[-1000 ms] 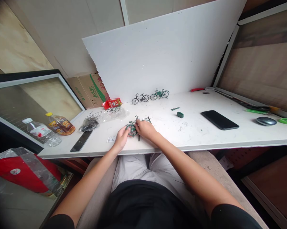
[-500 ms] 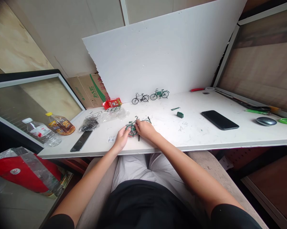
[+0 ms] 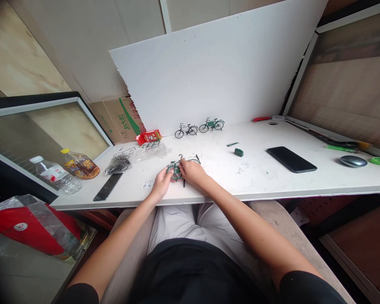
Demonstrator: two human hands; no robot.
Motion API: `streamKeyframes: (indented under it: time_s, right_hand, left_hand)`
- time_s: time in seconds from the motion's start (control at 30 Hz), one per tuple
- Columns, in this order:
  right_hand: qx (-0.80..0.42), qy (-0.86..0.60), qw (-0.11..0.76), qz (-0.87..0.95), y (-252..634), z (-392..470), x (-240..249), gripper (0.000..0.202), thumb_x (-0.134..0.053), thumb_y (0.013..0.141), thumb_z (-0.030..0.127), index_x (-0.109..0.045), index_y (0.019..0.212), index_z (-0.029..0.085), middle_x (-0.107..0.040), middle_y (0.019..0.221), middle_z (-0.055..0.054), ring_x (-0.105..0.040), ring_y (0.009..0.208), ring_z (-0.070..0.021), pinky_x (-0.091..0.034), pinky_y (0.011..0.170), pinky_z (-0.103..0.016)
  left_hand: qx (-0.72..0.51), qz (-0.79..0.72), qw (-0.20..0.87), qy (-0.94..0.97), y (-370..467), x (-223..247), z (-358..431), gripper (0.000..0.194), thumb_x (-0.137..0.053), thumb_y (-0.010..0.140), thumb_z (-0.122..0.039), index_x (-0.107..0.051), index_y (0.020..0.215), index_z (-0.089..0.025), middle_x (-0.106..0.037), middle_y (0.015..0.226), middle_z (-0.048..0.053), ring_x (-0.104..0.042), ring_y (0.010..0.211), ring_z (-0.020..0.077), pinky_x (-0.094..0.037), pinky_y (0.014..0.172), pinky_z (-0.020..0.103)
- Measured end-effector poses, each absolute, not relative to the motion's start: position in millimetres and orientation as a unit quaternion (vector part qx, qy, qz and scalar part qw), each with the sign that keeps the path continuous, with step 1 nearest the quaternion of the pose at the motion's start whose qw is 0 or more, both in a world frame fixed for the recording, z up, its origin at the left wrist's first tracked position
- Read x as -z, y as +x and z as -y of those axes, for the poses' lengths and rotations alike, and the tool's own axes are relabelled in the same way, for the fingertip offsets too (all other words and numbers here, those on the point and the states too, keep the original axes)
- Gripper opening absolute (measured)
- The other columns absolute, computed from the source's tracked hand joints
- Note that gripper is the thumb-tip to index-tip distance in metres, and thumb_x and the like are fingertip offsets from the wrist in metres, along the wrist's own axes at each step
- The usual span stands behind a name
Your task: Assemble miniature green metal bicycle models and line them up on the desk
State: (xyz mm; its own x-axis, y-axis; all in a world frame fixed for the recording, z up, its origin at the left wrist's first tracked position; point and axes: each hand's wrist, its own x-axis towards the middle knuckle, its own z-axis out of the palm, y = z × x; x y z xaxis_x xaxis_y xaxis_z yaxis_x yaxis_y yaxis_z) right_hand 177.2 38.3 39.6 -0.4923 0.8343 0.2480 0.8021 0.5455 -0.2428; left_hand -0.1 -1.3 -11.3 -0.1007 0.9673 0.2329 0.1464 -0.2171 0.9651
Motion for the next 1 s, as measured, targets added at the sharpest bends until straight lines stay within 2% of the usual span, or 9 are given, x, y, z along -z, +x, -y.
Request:
streamKeyframes:
  time_s: [0.4,1.0]
  right_hand:
    - [-0.036,-0.468,0.188,0.863,177.3,-39.4,-36.8,0.032,-0.034,0.114,0.035,-0.059,0.119,0.016,-0.079,0.101,-0.013,-0.073,0.087,-0.0260,-0.038,0.069,-0.031]
    - [-0.038,-0.476,0.167,0.863,175.8,-35.5,-40.0,0.034,-0.029,0.115,0.034,-0.056,0.122,0.016,-0.078,0.104,-0.014,-0.073,0.089,-0.0262,-0.040,0.071,-0.031]
  left_hand:
    - [-0.546,-0.497,0.379,0.558,-0.8,13.0,0.1,0.035,-0.064,0.098,-0.052,-0.063,0.104,-0.018,-0.071,0.097,0.007,-0.070,0.074,0.0182,-0.060,0.074,0.033]
    - [-0.540,-0.511,0.370,0.557,-1.6,14.2,-0.4,0.034,-0.065,0.098,-0.050,-0.064,0.107,-0.018,-0.073,0.098,0.009,-0.072,0.074,0.0197,-0.061,0.075,0.034]
